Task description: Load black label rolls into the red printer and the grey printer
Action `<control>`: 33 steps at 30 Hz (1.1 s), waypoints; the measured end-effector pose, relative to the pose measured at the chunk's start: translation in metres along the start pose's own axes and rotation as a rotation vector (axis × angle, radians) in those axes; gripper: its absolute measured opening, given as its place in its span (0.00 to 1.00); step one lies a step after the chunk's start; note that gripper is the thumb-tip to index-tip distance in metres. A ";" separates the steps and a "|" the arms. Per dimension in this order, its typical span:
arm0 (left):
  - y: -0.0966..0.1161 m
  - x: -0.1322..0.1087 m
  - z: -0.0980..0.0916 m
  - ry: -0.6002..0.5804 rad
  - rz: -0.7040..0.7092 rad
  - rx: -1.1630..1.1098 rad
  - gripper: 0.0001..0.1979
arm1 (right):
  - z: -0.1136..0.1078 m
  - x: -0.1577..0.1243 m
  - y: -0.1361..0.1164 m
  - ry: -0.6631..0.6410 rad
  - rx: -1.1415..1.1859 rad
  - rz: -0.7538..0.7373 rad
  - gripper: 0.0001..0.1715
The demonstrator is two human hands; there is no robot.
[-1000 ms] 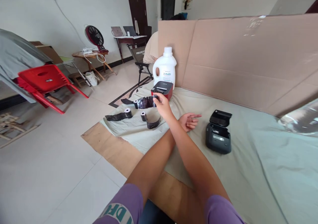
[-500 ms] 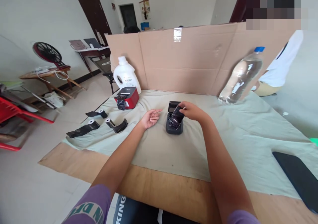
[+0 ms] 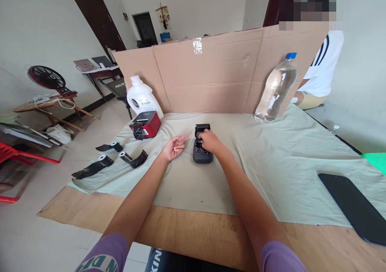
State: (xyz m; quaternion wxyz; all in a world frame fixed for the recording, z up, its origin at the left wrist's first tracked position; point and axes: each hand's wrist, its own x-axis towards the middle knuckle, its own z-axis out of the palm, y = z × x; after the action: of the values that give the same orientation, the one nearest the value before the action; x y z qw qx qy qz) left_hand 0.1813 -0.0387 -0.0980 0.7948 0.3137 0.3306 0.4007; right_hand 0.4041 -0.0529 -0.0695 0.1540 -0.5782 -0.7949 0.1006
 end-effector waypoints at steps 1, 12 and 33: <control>-0.001 0.000 0.001 -0.004 0.006 0.022 0.15 | 0.001 -0.001 -0.001 0.011 -0.028 0.031 0.16; -0.030 -0.031 0.049 -0.073 0.709 1.256 0.12 | -0.003 0.007 0.019 0.434 0.281 0.094 0.22; -0.056 -0.039 0.038 0.165 0.879 1.554 0.17 | 0.045 -0.035 0.037 0.325 0.978 0.177 0.30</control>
State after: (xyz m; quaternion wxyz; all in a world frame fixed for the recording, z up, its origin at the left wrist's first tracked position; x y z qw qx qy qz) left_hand 0.2165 -0.1077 -0.1076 0.1068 0.8319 0.4146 0.3531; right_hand 0.4304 -0.0735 -0.1281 0.5182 -0.5118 -0.5692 0.3815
